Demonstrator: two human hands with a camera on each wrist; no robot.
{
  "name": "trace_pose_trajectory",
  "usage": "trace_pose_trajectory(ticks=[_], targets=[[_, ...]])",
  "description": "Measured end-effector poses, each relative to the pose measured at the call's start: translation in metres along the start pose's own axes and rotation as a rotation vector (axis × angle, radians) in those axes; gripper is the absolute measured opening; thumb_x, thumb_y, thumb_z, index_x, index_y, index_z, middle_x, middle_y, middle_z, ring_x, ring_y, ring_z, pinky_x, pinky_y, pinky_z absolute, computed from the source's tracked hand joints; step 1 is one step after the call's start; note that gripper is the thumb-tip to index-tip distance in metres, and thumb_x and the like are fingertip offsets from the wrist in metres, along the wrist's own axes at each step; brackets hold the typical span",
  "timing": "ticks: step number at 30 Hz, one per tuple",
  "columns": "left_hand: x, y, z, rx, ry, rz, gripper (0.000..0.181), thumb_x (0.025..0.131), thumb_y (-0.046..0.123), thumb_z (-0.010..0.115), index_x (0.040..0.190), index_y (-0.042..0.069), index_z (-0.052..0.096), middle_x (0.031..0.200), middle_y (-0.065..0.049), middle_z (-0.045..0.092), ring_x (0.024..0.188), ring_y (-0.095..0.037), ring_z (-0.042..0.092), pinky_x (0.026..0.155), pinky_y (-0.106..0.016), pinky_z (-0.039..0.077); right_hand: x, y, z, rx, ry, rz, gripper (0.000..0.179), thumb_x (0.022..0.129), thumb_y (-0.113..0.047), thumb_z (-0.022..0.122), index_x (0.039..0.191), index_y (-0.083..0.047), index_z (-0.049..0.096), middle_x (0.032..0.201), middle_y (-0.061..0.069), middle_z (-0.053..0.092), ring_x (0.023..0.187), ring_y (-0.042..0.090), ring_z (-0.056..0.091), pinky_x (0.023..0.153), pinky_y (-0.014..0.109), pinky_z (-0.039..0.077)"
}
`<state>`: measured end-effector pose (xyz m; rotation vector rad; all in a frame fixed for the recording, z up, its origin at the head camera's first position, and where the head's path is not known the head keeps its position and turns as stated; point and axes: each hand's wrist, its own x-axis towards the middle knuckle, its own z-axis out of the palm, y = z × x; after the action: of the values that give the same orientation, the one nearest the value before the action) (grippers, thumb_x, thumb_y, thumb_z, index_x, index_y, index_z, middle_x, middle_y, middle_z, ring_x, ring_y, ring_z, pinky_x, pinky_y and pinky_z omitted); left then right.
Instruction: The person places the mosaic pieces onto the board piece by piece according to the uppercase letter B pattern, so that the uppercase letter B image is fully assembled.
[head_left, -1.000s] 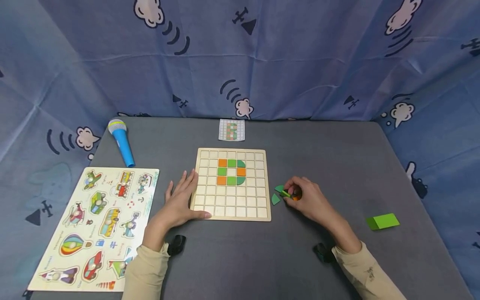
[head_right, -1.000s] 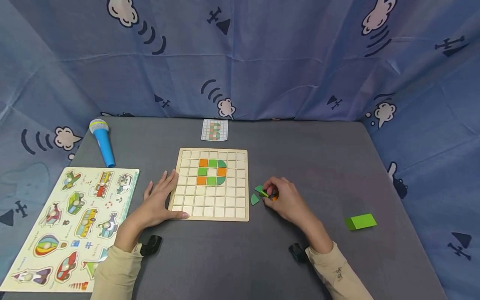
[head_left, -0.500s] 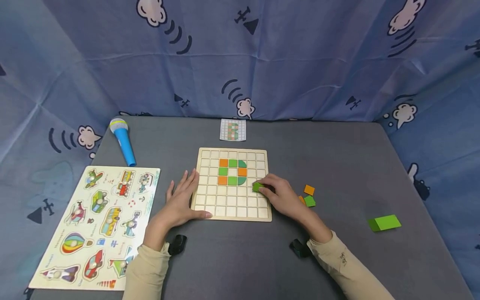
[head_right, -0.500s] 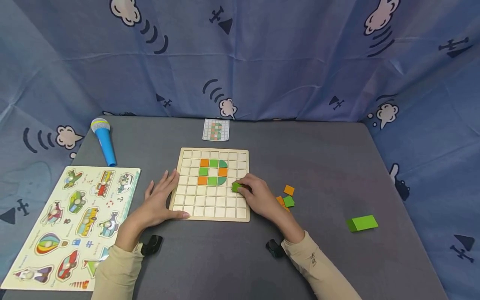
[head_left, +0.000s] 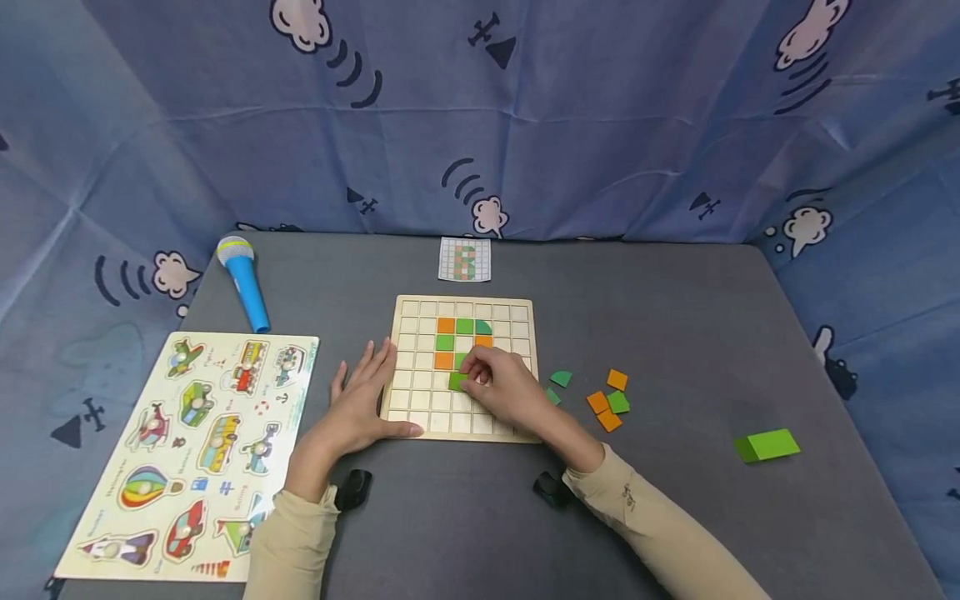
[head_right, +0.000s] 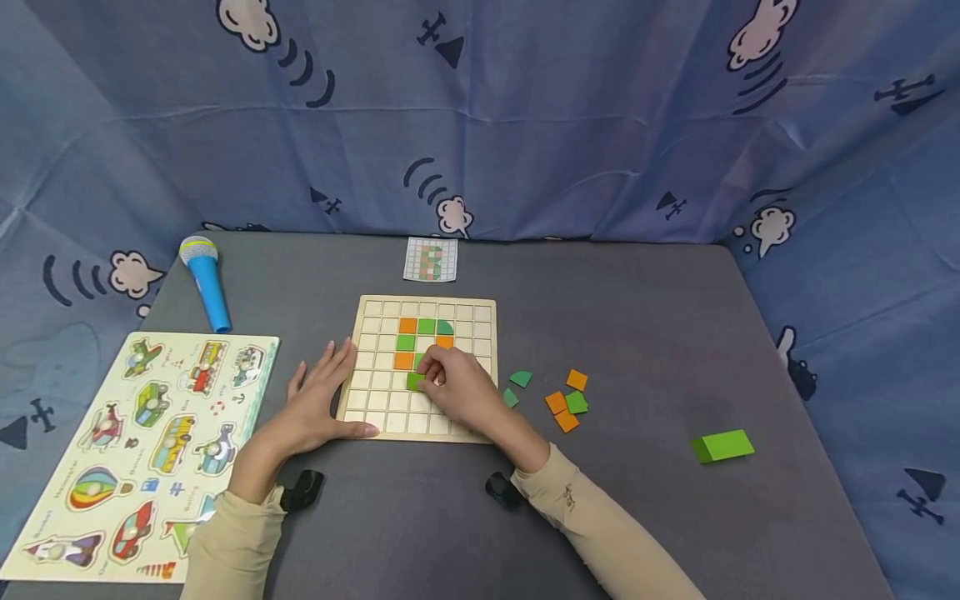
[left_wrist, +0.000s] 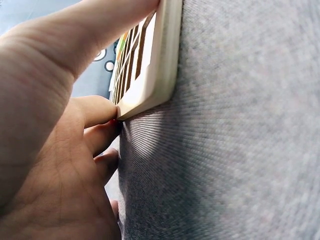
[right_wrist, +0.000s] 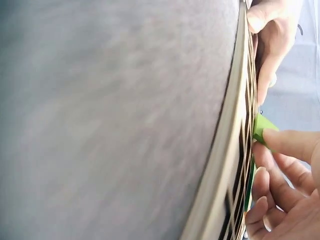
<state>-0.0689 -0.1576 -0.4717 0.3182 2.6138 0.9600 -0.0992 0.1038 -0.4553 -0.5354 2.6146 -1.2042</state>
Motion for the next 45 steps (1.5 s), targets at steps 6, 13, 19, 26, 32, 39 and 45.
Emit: trace_pose_trajectory(ticks=[6, 13, 19, 26, 32, 39, 45], targets=[[0.0, 0.0, 0.0, -0.003, 0.001, 0.0, 0.13, 0.078, 0.045, 0.095, 0.17, 0.004, 0.012, 0.179, -0.015, 0.007, 0.167, -0.04, -0.001, 0.127, -0.069, -0.008, 0.011, -0.008, 0.011, -0.021, 0.026, 0.01, 0.006, 0.093, -0.009, 0.08, 0.095, -0.011, 0.074, 0.087, 0.001, 0.07, 0.077, 0.01, 0.059, 0.071, 0.026, 0.05], [0.0, 0.001, 0.0, -0.006, -0.002, 0.002, 0.13, 0.078, 0.044, 0.094, 0.17, 0.004, 0.013, 0.179, -0.015, 0.007, 0.167, -0.04, -0.001, 0.127, -0.069, -0.009, 0.016, -0.012, 0.014, -0.09, 0.029, 0.011, 0.007, 0.092, -0.012, 0.083, 0.093, -0.013, 0.076, 0.092, 0.002, 0.064, 0.076, 0.014, 0.052, 0.07, 0.029, 0.045], [0.0, 0.001, -0.001, -0.011, 0.002, 0.006, 0.13, 0.078, 0.044, 0.094, 0.17, 0.003, 0.013, 0.179, -0.015, 0.007, 0.167, -0.04, -0.001, 0.127, -0.069, -0.009, 0.018, -0.014, 0.013, -0.119, 0.028, 0.032, 0.007, 0.09, -0.012, 0.085, 0.092, -0.014, 0.078, 0.098, 0.002, 0.064, 0.082, 0.016, 0.053, 0.075, 0.033, 0.047], [0.0, 0.001, -0.001, -0.006, 0.001, 0.005, 0.13, 0.078, 0.045, 0.095, 0.17, 0.004, 0.013, 0.179, -0.015, 0.007, 0.167, -0.04, 0.0, 0.127, -0.069, -0.008, 0.018, -0.016, 0.014, -0.126, 0.032, 0.068, 0.01, 0.088, -0.012, 0.087, 0.094, -0.015, 0.08, 0.105, 0.003, 0.064, 0.087, 0.017, 0.054, 0.075, 0.034, 0.048], [0.0, 0.001, 0.0, 0.002, -0.006, -0.003, 0.13, 0.078, 0.045, 0.094, 0.17, 0.004, 0.012, 0.179, -0.015, 0.006, 0.167, -0.039, -0.001, 0.127, -0.069, -0.008, 0.014, -0.016, 0.015, -0.14, 0.045, 0.059, 0.009, 0.09, -0.014, 0.086, 0.085, -0.018, 0.08, 0.105, 0.002, 0.063, 0.093, 0.019, 0.055, 0.076, 0.036, 0.05], [0.0, 0.001, -0.001, 0.001, -0.013, -0.005, 0.131, 0.079, 0.045, 0.094, 0.171, 0.005, 0.01, 0.18, -0.014, 0.005, 0.167, -0.039, -0.002, 0.127, -0.068, -0.009, 0.003, -0.013, 0.006, -0.169, 0.03, 0.074, 0.006, 0.089, -0.013, 0.086, 0.09, -0.016, 0.081, 0.109, 0.002, 0.063, 0.108, 0.023, 0.057, 0.079, 0.038, 0.054], [0.0, 0.0, 0.001, -0.002, -0.003, 0.003, 0.131, 0.078, 0.043, 0.095, 0.17, 0.005, 0.011, 0.179, -0.015, 0.006, 0.167, -0.039, -0.002, 0.127, -0.069, -0.009, -0.013, 0.003, -0.014, -0.159, 0.042, 0.085, 0.017, 0.088, -0.014, 0.087, 0.103, -0.01, 0.08, 0.116, 0.009, 0.065, 0.109, 0.028, 0.055, 0.093, 0.045, 0.046]])
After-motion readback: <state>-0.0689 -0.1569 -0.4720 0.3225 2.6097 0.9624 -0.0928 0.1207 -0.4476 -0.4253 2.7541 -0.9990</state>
